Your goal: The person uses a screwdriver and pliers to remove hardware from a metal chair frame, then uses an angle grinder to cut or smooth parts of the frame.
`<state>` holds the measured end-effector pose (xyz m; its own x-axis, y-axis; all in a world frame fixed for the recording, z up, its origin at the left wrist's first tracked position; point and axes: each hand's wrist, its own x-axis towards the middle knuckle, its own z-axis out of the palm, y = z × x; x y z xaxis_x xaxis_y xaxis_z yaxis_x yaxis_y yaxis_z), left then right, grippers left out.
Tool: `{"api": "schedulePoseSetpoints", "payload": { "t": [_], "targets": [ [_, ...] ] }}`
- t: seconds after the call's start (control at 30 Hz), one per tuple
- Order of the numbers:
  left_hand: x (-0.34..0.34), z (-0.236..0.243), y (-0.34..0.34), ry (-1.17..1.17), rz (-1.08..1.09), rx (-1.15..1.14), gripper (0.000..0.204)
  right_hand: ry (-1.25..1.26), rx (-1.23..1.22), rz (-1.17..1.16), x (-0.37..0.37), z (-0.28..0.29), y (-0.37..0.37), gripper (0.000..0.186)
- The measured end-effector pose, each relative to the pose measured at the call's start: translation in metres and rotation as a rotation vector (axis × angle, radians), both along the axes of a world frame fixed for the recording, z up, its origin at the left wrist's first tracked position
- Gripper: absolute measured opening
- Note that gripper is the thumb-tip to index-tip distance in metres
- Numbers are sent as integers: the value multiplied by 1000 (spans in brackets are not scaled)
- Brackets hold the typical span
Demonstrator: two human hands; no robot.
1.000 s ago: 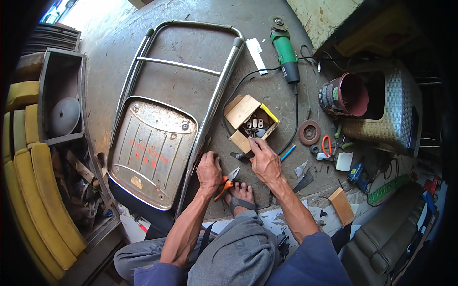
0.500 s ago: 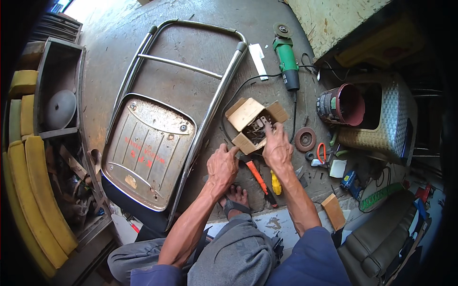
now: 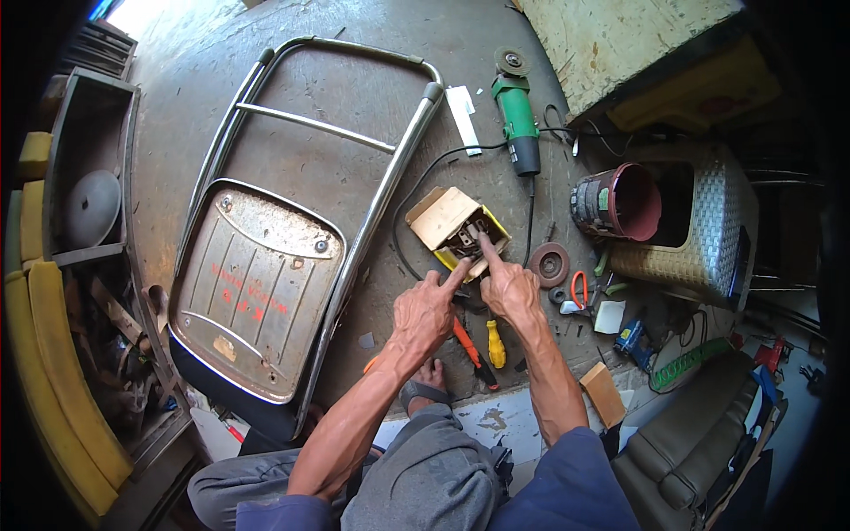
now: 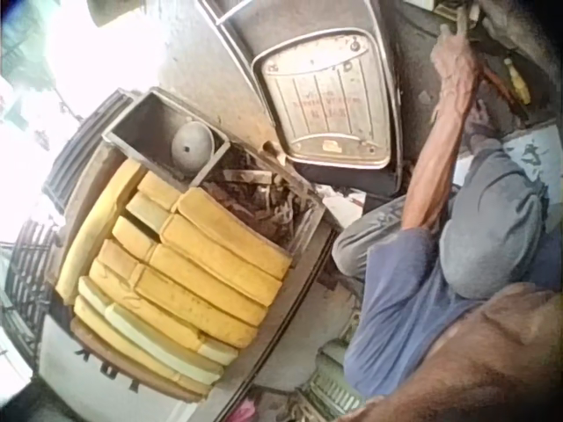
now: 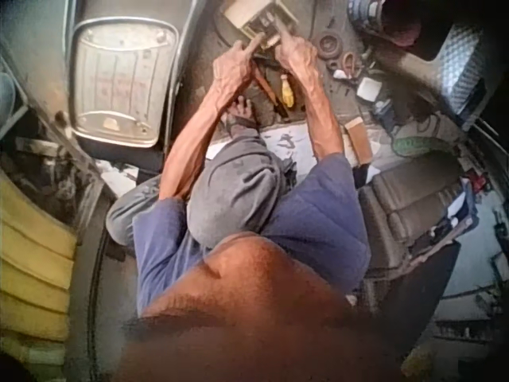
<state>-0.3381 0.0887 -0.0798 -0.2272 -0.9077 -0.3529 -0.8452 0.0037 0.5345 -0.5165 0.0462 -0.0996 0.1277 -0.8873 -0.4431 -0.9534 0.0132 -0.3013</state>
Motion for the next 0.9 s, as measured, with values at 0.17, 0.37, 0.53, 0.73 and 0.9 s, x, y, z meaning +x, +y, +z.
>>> {"api": "schedulePoseSetpoints", "payload": {
  "t": [0.17,0.37,0.53,0.73,0.9],
  "targets": [
    [15,-24,25,51,95,-51,47,-237,-99,172,-7,-18,3,63],
    [16,-19,32,118,157,64,47,-122,-21,2,9,-11,3,45],
    [19,-18,31,148,158,93,48,-71,-28,174,9,-12,2,26],
    [28,-25,37,338,279,76,32,-20,-37,329,7,-12,-6,23],
    [36,-19,36,488,527,212,22,-94,-31,412,2,-6,-11,25]
  ]
}}
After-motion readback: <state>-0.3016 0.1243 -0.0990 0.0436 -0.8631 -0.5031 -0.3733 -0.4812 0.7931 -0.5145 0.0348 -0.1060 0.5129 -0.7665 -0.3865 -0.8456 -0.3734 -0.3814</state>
